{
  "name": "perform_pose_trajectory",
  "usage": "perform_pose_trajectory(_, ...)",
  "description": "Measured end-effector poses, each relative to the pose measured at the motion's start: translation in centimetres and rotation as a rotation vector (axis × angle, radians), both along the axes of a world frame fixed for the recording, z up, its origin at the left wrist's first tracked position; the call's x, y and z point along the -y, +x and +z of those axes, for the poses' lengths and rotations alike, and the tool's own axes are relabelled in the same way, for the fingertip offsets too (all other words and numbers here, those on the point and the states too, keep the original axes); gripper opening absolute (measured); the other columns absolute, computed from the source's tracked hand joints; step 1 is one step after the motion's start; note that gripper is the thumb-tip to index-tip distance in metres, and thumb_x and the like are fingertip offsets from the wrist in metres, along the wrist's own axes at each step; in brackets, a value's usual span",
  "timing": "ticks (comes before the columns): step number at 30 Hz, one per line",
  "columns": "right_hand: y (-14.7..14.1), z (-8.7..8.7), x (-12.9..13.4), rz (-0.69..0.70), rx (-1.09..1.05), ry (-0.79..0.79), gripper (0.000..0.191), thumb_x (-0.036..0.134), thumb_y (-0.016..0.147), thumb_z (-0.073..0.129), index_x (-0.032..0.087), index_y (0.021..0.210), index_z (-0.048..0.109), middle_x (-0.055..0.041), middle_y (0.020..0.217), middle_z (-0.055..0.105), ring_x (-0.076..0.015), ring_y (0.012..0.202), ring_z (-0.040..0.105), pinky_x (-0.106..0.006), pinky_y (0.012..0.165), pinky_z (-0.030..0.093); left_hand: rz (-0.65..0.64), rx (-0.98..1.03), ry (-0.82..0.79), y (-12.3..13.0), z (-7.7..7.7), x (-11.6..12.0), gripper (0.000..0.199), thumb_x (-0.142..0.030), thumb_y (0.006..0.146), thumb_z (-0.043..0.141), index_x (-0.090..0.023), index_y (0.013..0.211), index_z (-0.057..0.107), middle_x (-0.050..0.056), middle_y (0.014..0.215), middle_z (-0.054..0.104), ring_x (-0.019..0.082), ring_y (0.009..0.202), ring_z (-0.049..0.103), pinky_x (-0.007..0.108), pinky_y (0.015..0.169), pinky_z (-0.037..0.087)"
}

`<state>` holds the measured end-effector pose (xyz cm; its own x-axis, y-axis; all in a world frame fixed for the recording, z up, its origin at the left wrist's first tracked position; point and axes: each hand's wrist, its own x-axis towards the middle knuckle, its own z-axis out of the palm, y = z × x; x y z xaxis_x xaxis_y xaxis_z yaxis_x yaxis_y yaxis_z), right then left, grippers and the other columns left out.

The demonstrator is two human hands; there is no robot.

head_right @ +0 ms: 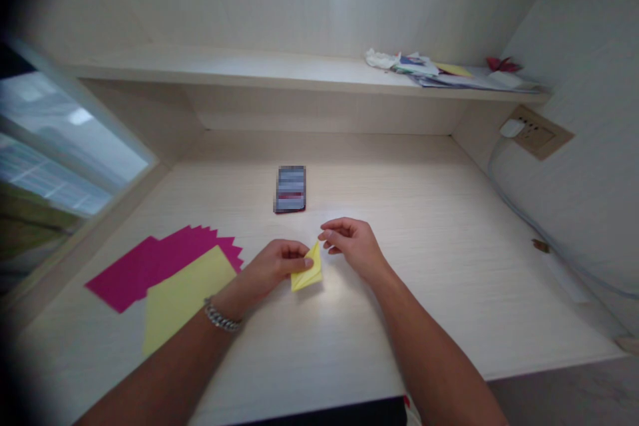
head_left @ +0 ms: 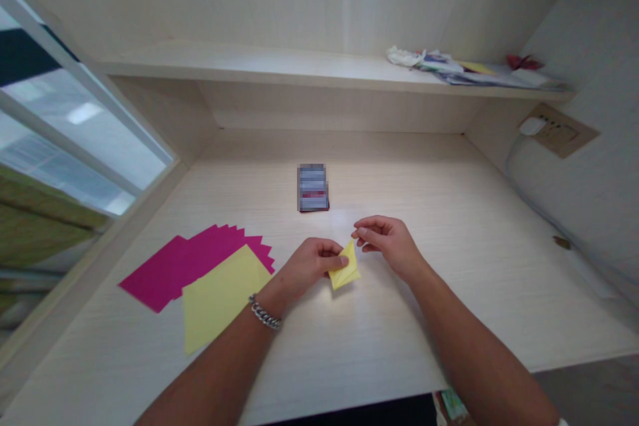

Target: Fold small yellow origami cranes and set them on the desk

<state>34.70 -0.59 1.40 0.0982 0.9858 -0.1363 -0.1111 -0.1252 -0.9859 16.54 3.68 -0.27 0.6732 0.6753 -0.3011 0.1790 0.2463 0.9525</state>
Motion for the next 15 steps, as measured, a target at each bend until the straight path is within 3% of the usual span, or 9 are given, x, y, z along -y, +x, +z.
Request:
perform_pose_trajectory(6, -0.19, -0.36, 0.13, 0.135, 0.200, -0.008, 0.018, 0.028, 0.071, 0.065, 0.013, 0.080, 0.069, -0.0025, 0.063, 0.064, -0.0111, 0.054, 0.057, -0.026, 0.055, 0.048, 0.066, 0.037, -0.030, 0.12, -0.19, 0.03, 0.017, -0.026, 0.066, 0.068, -0.011, 0.075, 0.068, 0.003, 0.066, 0.062, 0.012, 0.057, 0.051, 0.025, 0.055, 0.036)
perform_pose_trajectory(15, -0.05, -0.82, 0.13, 0.136, 0.333, 0.020, 0.015, 0.026, 0.073, 0.062, 0.014, 0.078, 0.068, -0.0027, 0.063, 0.064, -0.0121, 0.055, 0.057, -0.025, 0.054, 0.046, 0.068, 0.006, 0.018, 0.25, 0.05, 0.11, 0.017, -0.025, 0.066, 0.067, -0.011, 0.075, 0.067, 0.003, 0.066, 0.063, 0.012, 0.056, 0.052, 0.025, 0.055, 0.038)
